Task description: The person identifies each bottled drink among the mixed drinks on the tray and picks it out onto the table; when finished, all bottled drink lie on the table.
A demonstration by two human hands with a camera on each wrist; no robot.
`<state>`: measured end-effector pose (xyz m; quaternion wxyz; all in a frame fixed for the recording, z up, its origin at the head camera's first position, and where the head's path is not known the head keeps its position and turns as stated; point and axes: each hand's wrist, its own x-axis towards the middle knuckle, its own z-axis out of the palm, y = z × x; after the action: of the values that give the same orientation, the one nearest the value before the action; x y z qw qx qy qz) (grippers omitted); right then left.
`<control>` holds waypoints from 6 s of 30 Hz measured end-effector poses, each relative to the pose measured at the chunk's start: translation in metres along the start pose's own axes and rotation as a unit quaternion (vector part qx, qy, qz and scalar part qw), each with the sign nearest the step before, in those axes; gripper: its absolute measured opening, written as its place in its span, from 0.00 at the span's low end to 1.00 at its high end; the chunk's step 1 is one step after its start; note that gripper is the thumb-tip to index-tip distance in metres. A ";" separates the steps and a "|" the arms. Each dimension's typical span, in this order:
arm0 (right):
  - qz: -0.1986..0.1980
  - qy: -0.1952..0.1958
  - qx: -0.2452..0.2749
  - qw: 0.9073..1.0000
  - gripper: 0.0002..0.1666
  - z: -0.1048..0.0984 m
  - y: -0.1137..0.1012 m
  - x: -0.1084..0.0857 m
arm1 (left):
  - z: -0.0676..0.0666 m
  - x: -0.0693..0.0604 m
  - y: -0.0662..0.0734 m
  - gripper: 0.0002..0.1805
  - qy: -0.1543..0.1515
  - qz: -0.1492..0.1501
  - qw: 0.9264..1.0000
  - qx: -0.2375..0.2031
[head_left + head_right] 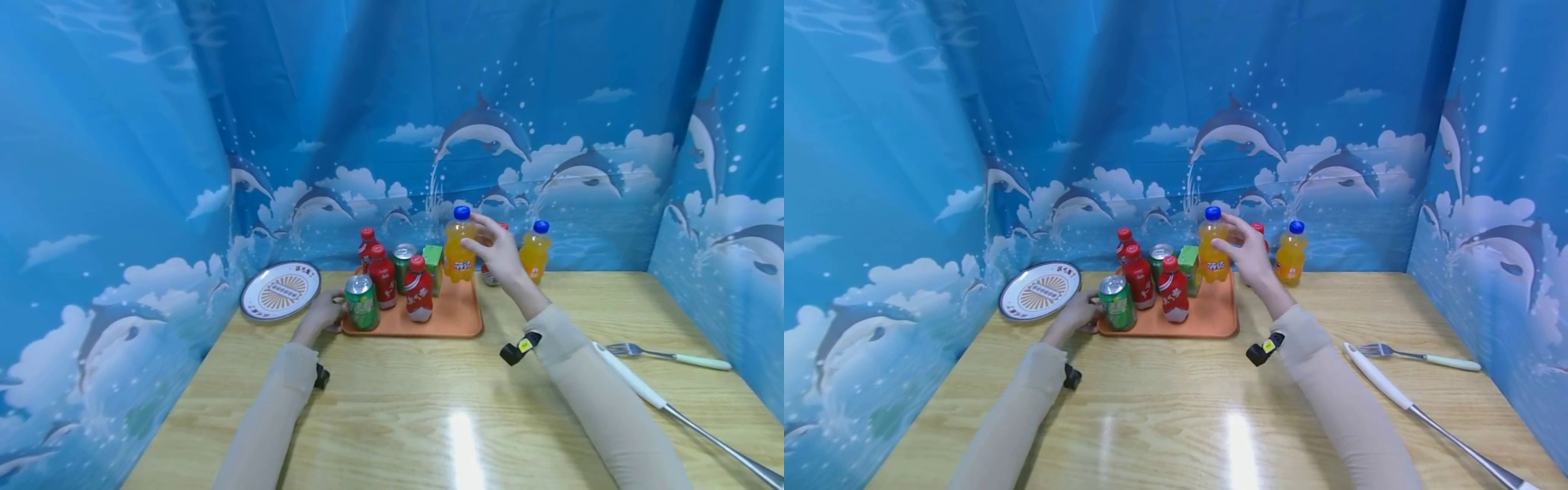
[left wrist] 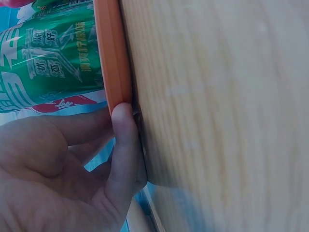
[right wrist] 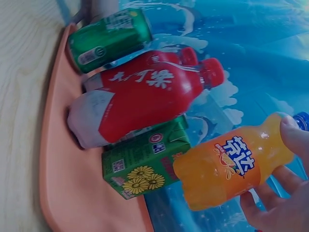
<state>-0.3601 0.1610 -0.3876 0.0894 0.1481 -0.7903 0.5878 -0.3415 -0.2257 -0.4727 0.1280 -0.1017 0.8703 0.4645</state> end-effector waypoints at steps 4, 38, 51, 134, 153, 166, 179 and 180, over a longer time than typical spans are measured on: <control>0.019 -0.014 0.019 1.000 0.40 -0.006 -0.002 0.000 | 0.000 0.002 -0.001 0.33 0.001 0.001 1.000 0.001; 0.059 -0.081 0.232 0.968 0.38 -0.069 0.016 -0.006 | 0.000 0.000 0.001 0.31 0.000 0.000 1.000 0.002; 0.098 -0.067 0.138 0.983 0.39 -0.078 0.033 -0.017 | 0.000 -0.002 0.001 0.31 -0.002 -0.003 1.000 0.002; -0.231 0.056 -0.212 0.948 0.45 0.022 0.003 -0.050 | 0.001 -0.001 0.001 0.32 0.003 0.000 1.000 0.002; -0.134 -0.045 -0.264 0.954 0.51 0.072 0.018 -0.047 | 0.000 -0.005 0.002 0.30 0.002 0.005 1.000 0.001; -0.080 -0.058 -0.261 0.960 0.48 0.088 0.024 -0.051 | 0.000 -0.006 0.000 0.31 -0.004 0.008 1.000 -0.014; -0.056 -0.022 -0.299 0.952 0.48 0.102 0.017 -0.049 | -0.001 -0.004 0.000 0.32 -0.001 0.010 1.000 -0.017; -0.057 -0.019 -0.298 0.953 0.48 0.102 0.017 -0.049 | -0.001 -0.005 0.000 0.32 -0.001 0.013 1.000 -0.017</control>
<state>-0.3166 0.0740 -0.4481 0.1477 0.1708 -0.9214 0.3164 -0.3372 -0.2261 -0.4711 0.1213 -0.0916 0.8635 0.4809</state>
